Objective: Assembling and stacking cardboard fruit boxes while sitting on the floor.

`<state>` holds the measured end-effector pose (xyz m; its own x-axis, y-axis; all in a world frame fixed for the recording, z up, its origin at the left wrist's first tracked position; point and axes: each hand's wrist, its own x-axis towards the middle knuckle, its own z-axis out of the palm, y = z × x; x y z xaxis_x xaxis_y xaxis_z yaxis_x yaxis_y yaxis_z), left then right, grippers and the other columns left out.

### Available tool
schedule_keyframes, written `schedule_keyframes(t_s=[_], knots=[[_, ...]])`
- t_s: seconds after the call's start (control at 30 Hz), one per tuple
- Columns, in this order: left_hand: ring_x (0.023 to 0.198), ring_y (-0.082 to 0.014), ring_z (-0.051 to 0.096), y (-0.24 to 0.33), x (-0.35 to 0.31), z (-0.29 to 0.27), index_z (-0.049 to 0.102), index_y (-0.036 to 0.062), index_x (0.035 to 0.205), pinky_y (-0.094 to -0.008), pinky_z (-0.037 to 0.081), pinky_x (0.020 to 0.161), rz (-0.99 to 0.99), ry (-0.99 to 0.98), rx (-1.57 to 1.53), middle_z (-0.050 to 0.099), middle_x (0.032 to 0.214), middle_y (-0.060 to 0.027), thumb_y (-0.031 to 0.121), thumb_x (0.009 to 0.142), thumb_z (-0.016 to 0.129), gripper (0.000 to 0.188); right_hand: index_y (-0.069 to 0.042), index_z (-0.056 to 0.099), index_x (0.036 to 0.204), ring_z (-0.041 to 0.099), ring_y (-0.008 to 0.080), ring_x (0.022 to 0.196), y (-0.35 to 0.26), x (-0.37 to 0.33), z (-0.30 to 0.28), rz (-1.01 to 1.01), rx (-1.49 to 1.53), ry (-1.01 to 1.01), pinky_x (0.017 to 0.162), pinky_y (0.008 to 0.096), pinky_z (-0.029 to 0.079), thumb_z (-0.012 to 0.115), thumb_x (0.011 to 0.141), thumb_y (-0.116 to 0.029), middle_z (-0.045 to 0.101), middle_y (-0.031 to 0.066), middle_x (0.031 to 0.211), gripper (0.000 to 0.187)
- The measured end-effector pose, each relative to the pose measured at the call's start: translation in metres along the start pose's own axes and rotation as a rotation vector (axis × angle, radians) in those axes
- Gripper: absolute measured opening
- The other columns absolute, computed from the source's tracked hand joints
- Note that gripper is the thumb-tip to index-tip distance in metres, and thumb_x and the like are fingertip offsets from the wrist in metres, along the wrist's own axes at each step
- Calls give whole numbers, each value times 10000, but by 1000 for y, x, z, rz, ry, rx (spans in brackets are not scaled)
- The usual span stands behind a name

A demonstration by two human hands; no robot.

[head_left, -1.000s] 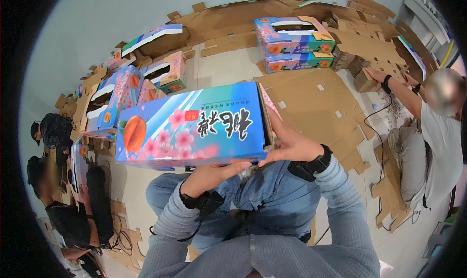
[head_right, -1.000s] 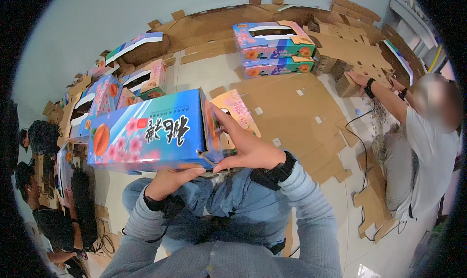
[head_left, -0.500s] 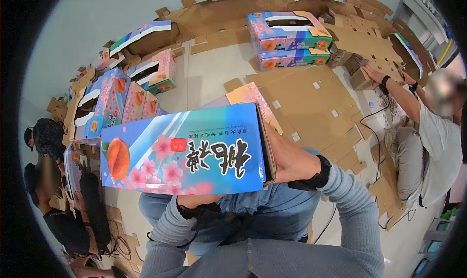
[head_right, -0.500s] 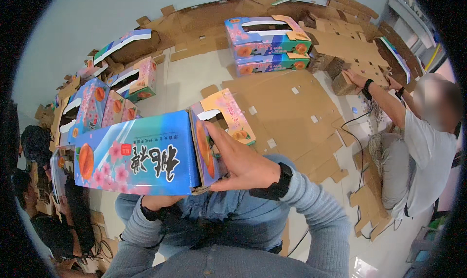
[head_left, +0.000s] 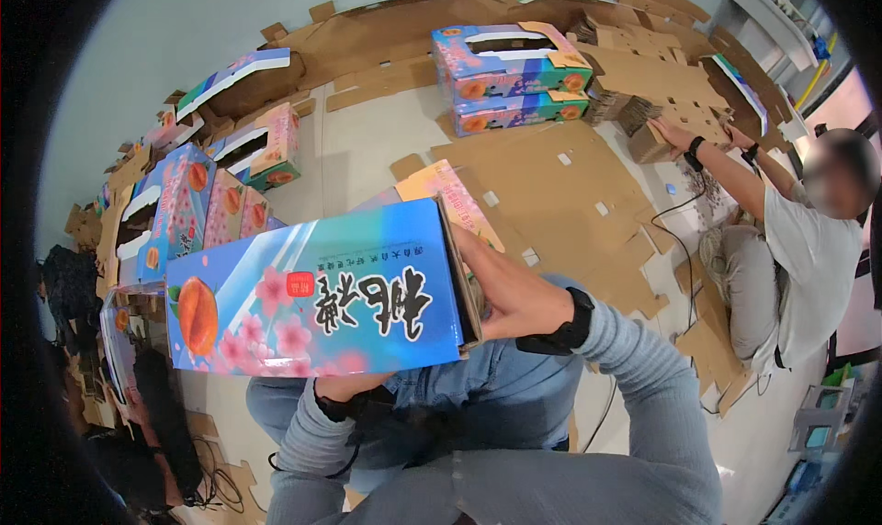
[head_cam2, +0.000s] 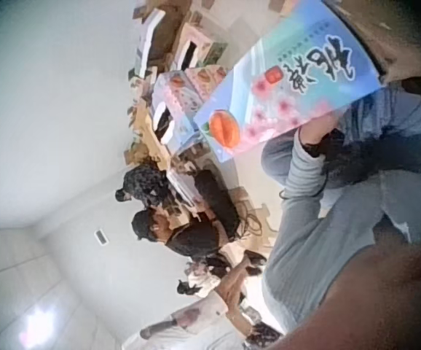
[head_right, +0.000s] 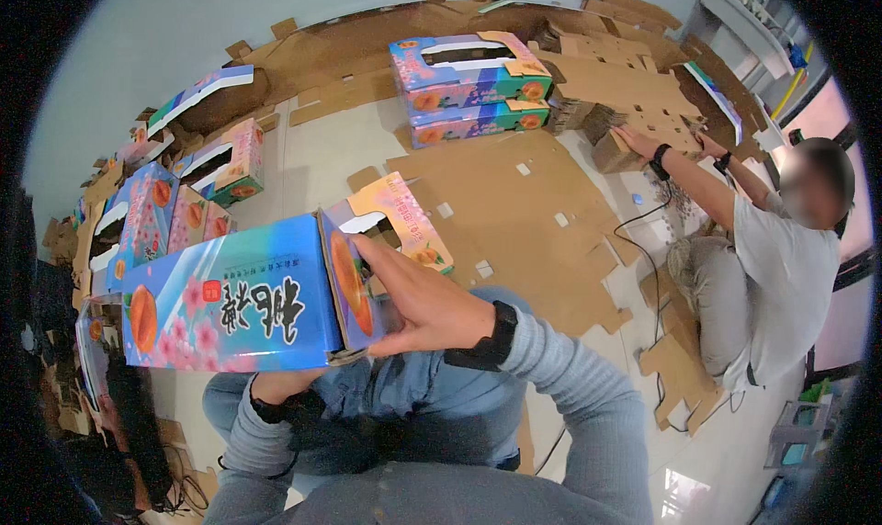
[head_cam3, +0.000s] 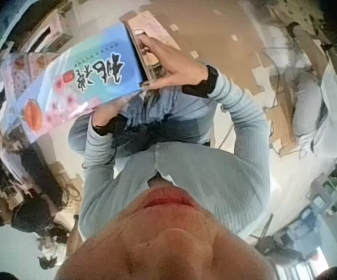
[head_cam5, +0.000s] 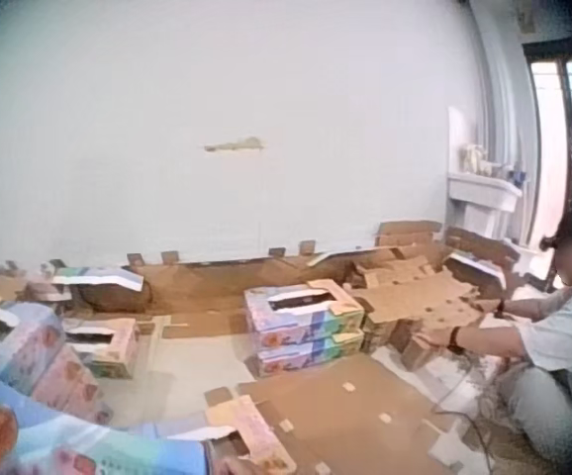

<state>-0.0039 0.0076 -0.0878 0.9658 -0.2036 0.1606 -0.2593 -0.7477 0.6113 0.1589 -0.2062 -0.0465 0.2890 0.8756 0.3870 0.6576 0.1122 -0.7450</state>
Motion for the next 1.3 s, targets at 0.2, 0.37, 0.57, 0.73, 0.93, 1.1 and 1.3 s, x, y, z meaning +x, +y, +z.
schedule_keyframes(t_s=[0.2, 0.37, 0.57, 0.73, 0.93, 1.1, 1.3], knots=[[1288, -275, 420, 35, 9, -5, 502, 118, 1334, -439, 254, 1108, 100, 194, 224, 454, 1418, -51, 265, 905, 569, 459, 39, 44, 1464, 260, 399, 1373, -27, -3, -7, 78, 42, -46, 1117, 427, 246, 819, 669, -314, 226, 282, 1469, 1165], [1271, -275, 437, 33, 7, -1, 489, 71, 1315, -433, 315, 1080, 96, 180, -235, 495, 1353, -102, 223, 874, 632, 488, 27, 65, 1463, 269, 365, 1370, -44, -8, -6, 39, -29, -11, 1117, 435, 246, 856, 651, -328, 226, 247, 1474, 1187], [1283, -263, 426, 12, -15, 15, 432, 58, 1364, -419, 294, 1098, 95, 88, -344, 458, 1393, -102, 281, 907, 564, 525, 20, 117, 1444, 330, 361, 1325, -46, -9, -2, 89, -95, -94, 1093, 420, 289, 860, 641, -308, 302, 231, 1416, 1142], [1372, -225, 308, -3, -22, 32, 244, 81, 1475, -391, 237, 1139, -312, -122, -2323, 318, 1502, -65, 450, 915, 550, 737, 26, 217, 1382, 458, 371, 1221, -55, -15, -8, 76, -76, -90, 1028, 403, 369, 840, 664, -288, 448, 208, 1294, 1000], [1320, -299, 386, 10, -41, 12, 243, 74, 1473, -458, 333, 1078, -157, -138, -2129, 342, 1471, -151, 555, 926, 413, 748, 21, 357, 1285, 532, 348, 1107, -57, -18, -3, 19, -84, -30, 956, 392, 424, 819, 687, -263, 514, 185, 1188, 808], [1299, -340, 414, 12, -34, 13, 263, 49, 1457, -480, 376, 1060, -694, 121, -1642, 359, 1446, -200, 664, 858, 398, 869, 17, 373, 1262, 541, 349, 1070, -59, -21, -4, 67, -33, -46, 934, 394, 433, 802, 704, -256, 520, 177, 1154, 755], [1309, -341, 396, 25, -29, 16, 239, 32, 1458, -497, 348, 1076, -62, -132, -2482, 357, 1446, -198, 635, 891, 356, 836, 16, 327, 1305, 504, 356, 1103, -59, -26, 2, 7, -114, -50, 943, 399, 422, 826, 679, -270, 478, 188, 1190, 850]])
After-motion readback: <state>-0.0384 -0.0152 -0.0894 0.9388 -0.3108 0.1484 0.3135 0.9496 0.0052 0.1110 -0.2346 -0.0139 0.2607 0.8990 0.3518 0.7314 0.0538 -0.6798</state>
